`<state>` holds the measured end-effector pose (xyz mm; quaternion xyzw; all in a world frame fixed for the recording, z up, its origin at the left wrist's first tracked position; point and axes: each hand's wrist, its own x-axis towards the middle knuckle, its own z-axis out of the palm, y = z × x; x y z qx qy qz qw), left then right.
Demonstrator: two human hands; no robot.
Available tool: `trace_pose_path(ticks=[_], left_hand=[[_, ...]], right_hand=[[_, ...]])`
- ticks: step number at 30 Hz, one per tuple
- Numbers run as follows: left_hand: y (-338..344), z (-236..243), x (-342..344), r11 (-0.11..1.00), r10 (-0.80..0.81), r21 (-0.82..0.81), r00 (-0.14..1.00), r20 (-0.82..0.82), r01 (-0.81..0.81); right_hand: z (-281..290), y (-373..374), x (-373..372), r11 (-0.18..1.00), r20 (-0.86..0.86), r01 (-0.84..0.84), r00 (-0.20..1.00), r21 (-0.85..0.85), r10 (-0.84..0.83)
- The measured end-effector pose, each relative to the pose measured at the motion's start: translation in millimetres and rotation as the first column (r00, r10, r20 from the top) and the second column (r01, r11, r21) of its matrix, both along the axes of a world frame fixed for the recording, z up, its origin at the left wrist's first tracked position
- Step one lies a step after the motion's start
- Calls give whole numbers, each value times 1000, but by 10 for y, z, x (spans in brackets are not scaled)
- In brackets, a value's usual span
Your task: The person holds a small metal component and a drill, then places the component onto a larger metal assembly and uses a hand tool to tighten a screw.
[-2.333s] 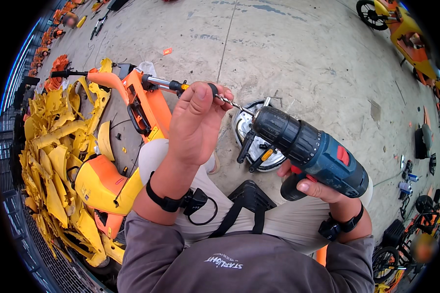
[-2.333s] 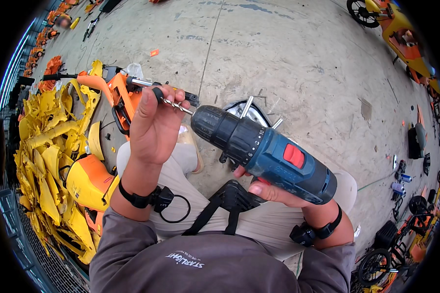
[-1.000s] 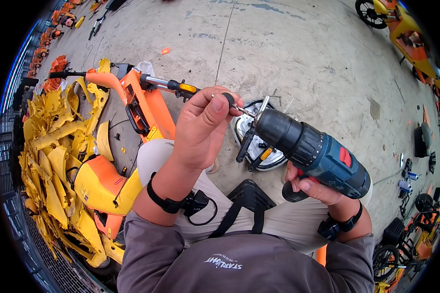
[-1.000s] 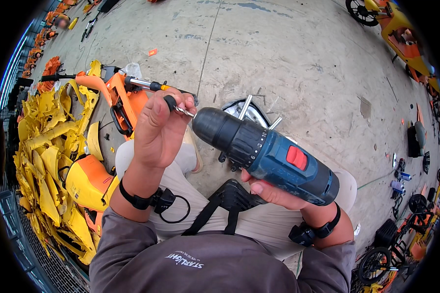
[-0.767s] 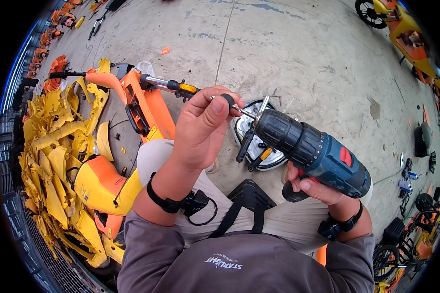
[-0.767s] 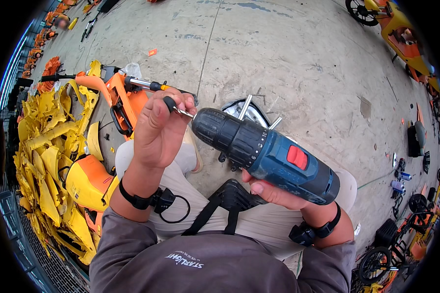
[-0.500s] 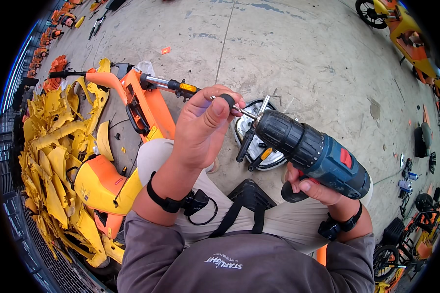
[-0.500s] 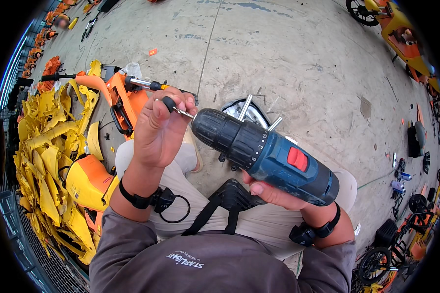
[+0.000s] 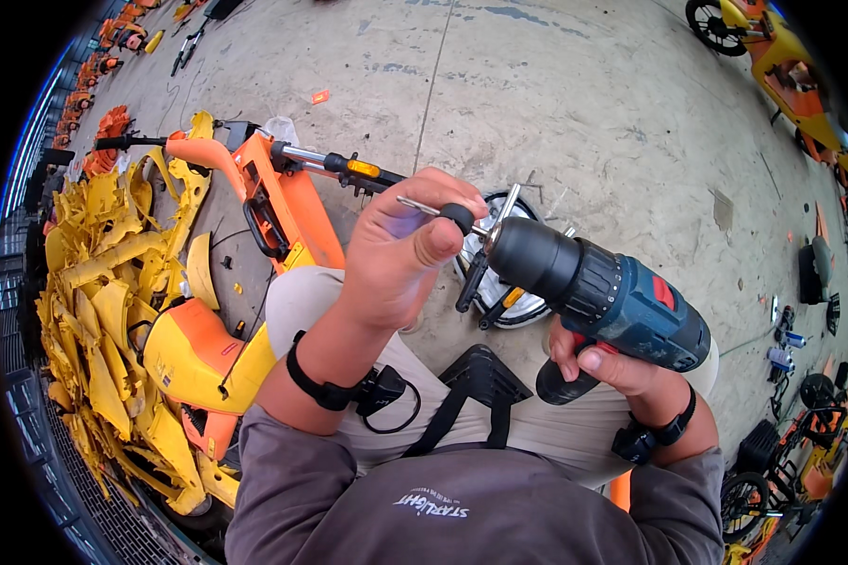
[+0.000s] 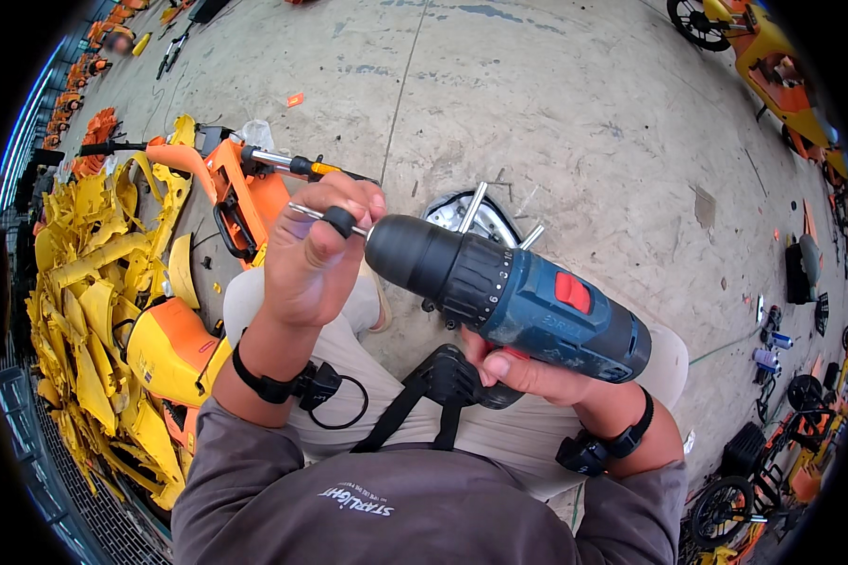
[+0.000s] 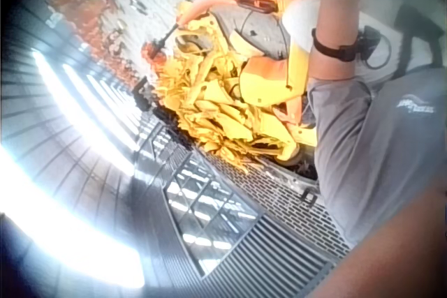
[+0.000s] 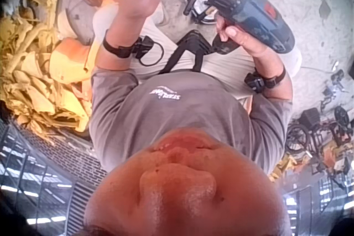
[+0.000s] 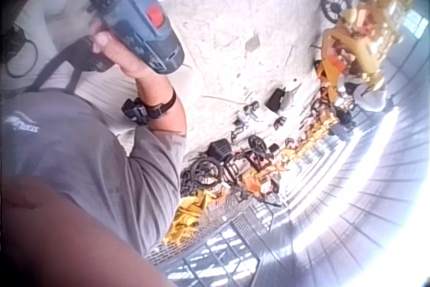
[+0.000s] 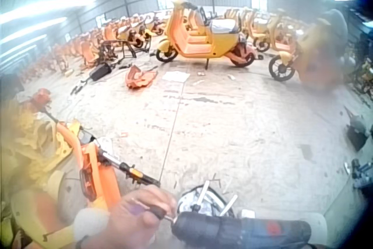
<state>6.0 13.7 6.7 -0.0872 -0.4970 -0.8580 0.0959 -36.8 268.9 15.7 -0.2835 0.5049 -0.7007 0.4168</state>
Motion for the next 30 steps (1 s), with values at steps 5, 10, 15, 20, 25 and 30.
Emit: trace_pose_path(ticks=[5, 10, 15, 20, 25, 30], left_hand=[[-3, -10, 18, 1000, 12, -5, 1000, 7, -12], [11, -19, 3, 1000, 8, 12, 1000, 19, -8], [20, 17, 32, 999, 38, -27, 999, -4, -38], [41, 48, 32, 997, 58, -54, 998, -5, -58], [27, 28, 42, 996, 69, -51, 997, 22, -68], [30, 11, 29, 998, 56, -36, 998, 27, -55]], right_hand=[[74, -51, 28, 1000, 123, 10, 992, 15, -12], [77, -55, 32, 996, 109, 69, 991, 53, -74], [-33, 11, -10, 1000, -86, -25, 996, 13, 26], [-1, -5, 51, 999, 112, -3, 994, -33, 7], [-11, -55, 46, 994, 190, -38, 980, -99, 56], [-85, -17, 54, 994, 199, 31, 980, -101, -11]])
